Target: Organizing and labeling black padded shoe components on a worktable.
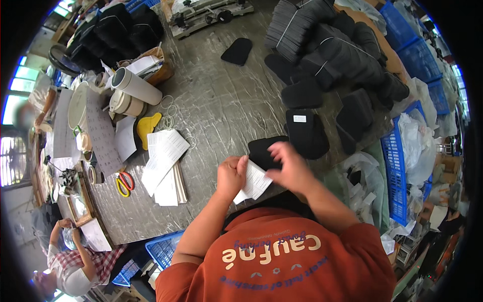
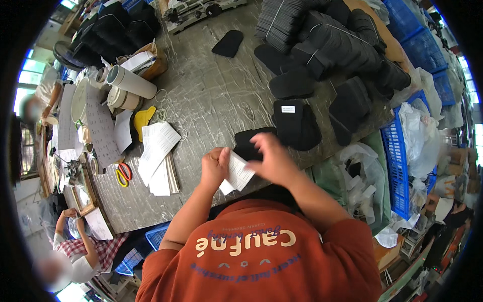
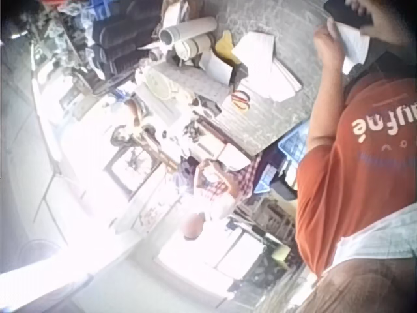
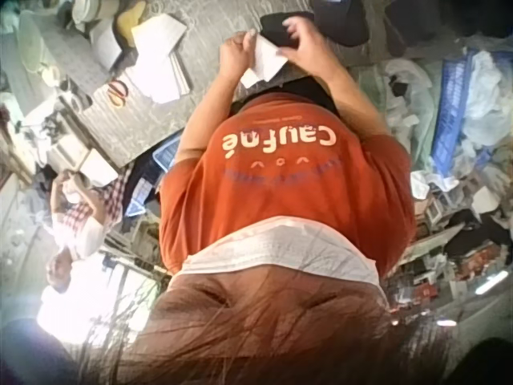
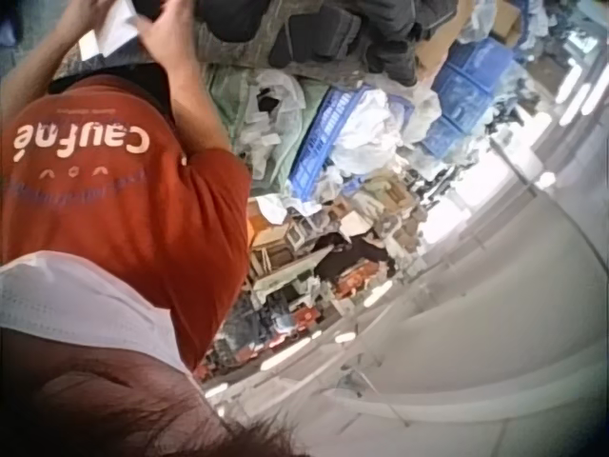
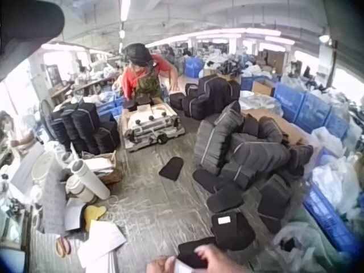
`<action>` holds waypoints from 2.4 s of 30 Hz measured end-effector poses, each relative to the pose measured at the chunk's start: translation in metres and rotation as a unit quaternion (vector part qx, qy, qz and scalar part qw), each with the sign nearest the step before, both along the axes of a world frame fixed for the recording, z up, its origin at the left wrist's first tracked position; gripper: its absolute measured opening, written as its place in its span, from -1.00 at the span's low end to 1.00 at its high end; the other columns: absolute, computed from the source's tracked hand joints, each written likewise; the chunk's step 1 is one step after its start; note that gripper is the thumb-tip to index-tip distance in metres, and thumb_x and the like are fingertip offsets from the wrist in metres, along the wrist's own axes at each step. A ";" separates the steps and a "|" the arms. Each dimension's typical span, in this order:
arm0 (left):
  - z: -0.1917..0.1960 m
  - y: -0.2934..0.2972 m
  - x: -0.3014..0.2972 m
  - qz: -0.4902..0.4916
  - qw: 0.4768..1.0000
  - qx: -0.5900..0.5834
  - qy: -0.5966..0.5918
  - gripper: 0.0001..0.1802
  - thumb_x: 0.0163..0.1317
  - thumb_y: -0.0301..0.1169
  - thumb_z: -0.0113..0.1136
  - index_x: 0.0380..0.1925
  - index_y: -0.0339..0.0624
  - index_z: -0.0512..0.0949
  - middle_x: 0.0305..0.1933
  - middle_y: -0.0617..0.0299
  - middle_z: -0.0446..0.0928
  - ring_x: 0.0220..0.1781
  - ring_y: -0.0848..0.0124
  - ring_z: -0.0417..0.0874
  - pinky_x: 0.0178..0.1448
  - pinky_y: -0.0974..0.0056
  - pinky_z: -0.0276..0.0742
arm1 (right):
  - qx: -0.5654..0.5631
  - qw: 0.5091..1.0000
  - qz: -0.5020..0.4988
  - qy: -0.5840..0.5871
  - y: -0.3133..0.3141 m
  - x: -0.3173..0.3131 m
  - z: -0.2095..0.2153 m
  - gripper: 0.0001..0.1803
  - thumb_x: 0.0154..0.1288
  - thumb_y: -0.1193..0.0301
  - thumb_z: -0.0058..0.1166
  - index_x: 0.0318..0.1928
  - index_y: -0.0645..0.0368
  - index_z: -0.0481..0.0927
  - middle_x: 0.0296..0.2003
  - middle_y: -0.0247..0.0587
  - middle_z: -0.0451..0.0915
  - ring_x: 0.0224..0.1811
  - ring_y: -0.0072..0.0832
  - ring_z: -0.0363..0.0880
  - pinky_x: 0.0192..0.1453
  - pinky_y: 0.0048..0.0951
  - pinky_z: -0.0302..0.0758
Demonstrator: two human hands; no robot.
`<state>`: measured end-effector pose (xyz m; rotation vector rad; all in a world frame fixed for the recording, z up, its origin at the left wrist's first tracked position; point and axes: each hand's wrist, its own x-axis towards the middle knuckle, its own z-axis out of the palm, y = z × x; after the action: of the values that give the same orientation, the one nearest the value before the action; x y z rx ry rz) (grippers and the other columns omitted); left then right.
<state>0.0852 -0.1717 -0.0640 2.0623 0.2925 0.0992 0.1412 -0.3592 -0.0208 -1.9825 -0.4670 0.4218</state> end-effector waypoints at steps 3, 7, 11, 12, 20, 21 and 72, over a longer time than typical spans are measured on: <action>0.012 0.005 0.005 0.039 0.992 -0.060 0.106 -0.70 0.24 -0.31 0.15 -0.48 -0.38 0.59 -0.50 -0.06 0.56 -0.47 0.18 0.60 -0.32 0.23 0.51 | 0.053 0.994 0.015 0.097 0.022 -0.021 -0.020 -0.41 -0.10 0.47 0.37 -0.02 0.24 0.38 -0.33 -0.01 0.60 -0.32 -0.29 0.61 -0.18 -0.31 0.50; 0.031 0.015 0.000 -0.041 0.951 -0.290 0.100 -0.82 0.17 -0.46 0.22 -0.29 -0.38 0.58 -0.41 0.19 0.61 -0.38 0.51 0.57 -0.32 0.40 0.48 | 0.039 0.992 -0.001 0.122 0.020 -0.024 -0.025 -0.58 -0.02 0.47 0.32 -0.13 0.26 0.45 -0.31 0.01 0.60 -0.31 -0.30 0.63 -0.21 -0.34 0.50; 0.018 0.029 -0.010 -0.065 0.942 -0.259 0.204 -0.86 0.14 -0.47 0.26 -0.34 -0.34 0.59 -0.44 0.25 0.61 -0.43 0.57 0.56 -0.38 0.46 0.46 | 0.010 0.996 -0.005 0.087 0.004 -0.011 -0.028 -0.60 0.01 0.38 0.30 -0.13 0.20 0.48 -0.11 -0.03 0.56 -0.09 -0.24 0.57 -0.07 -0.21 0.46; 0.017 0.022 -0.009 -0.073 0.956 -0.188 0.211 -0.86 0.15 -0.43 0.27 -0.40 -0.31 0.58 -0.50 0.30 0.59 -0.49 0.60 0.54 -0.45 0.47 0.43 | -0.112 0.989 -0.042 -0.083 -0.003 -0.001 -0.027 -0.58 0.02 0.35 0.29 -0.09 0.15 0.49 0.01 -0.05 0.48 0.06 -0.18 0.44 0.06 -0.08 0.35; 0.002 -0.011 0.002 -0.362 0.924 0.124 -0.027 -0.81 0.17 -0.35 0.16 -0.36 -0.28 0.52 0.17 0.13 0.46 0.33 0.14 0.31 0.38 -0.03 0.17 | -0.394 0.886 -0.045 -0.243 -0.054 0.029 -0.052 -0.61 0.14 0.58 -0.06 -0.01 -0.05 0.53 0.32 -0.33 0.21 0.44 -0.17 -0.02 0.38 0.23 -0.16; 0.004 -0.005 0.000 -0.367 0.921 0.127 -0.011 -0.83 0.16 -0.37 0.17 -0.37 -0.28 0.54 0.14 0.15 0.48 0.32 0.15 0.32 0.38 -0.02 0.17 | -0.394 0.880 -0.051 -0.259 -0.058 0.028 -0.052 -0.64 0.13 0.54 -0.01 -0.02 0.00 0.52 0.31 -0.26 0.23 0.43 -0.15 0.00 0.38 0.24 -0.16; 0.012 0.016 -0.066 0.047 0.984 0.161 0.056 -0.73 0.10 -0.36 0.28 -0.64 -0.31 0.48 -0.70 0.10 0.47 -0.67 0.13 0.50 -0.53 0.13 0.42 | 0.076 0.992 -0.016 0.103 0.018 -0.018 -0.024 -0.93 0.17 0.60 0.11 -0.38 0.27 0.48 -0.46 -0.29 0.50 -0.45 -0.65 0.44 -0.39 -0.56 0.39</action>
<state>0.0189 -0.1562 -0.0515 2.3803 0.4688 0.0924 0.1233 -0.3417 -0.0444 -1.7744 -0.3252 0.5481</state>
